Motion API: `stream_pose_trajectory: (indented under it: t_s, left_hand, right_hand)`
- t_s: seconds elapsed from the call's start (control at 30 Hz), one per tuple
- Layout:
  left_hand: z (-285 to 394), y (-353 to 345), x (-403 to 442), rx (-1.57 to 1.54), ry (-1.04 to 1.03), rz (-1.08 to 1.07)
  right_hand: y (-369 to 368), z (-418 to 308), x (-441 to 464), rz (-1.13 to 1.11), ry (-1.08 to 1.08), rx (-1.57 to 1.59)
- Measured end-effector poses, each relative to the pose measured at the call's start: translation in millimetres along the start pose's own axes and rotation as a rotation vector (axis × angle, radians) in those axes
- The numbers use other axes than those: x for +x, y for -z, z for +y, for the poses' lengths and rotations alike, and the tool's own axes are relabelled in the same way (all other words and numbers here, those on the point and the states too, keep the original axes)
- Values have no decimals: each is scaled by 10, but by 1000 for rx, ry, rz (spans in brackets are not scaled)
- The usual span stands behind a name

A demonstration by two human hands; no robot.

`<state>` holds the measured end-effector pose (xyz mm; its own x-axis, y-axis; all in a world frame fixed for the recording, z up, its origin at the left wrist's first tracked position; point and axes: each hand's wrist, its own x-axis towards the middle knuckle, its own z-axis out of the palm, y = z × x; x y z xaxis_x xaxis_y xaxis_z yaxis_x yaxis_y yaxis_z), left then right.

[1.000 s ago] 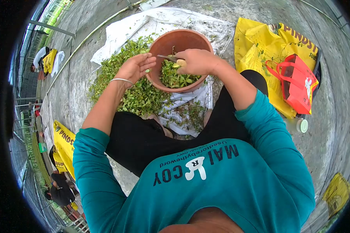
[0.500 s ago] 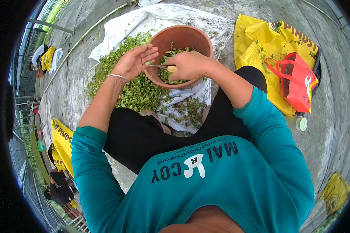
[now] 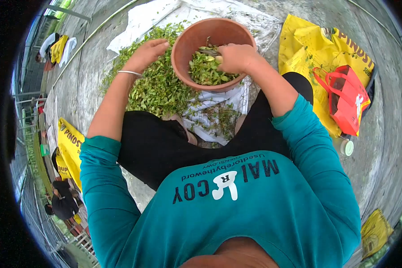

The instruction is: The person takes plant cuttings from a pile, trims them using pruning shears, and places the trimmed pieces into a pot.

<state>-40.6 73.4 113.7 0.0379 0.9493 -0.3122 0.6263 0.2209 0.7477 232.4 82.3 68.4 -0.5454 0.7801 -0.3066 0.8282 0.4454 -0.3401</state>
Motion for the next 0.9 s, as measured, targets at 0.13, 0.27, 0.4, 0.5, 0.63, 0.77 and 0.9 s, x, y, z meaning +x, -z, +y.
stream_pose_trajectory:
  t_s: [0.13,0.27,0.4,0.5,0.63,0.77,0.9]
  left_hand:
    - [-177,338,-7,209,-9,84]
    - [-521,580,90,845,275,-119]
    - [-1325,498,12,973,481,-81]
    - [-1613,411,-199,994,629,-71]
    - [-1914,337,-252,929,743,-121]
    - [-2051,215,-334,910,734,-127]
    - [-2247,261,-206,827,689,-22]
  right_hand:
    - [-45,16,73,-44,-13,-182]
    - [76,-222,135,16,51,-32]
    - [110,-462,199,10,163,-20]
    - [76,-514,276,0,215,-24]
    - [-11,-607,358,-26,277,-28]
    - [-6,-699,362,-64,272,-68]
    - [20,-805,358,-137,231,-68]
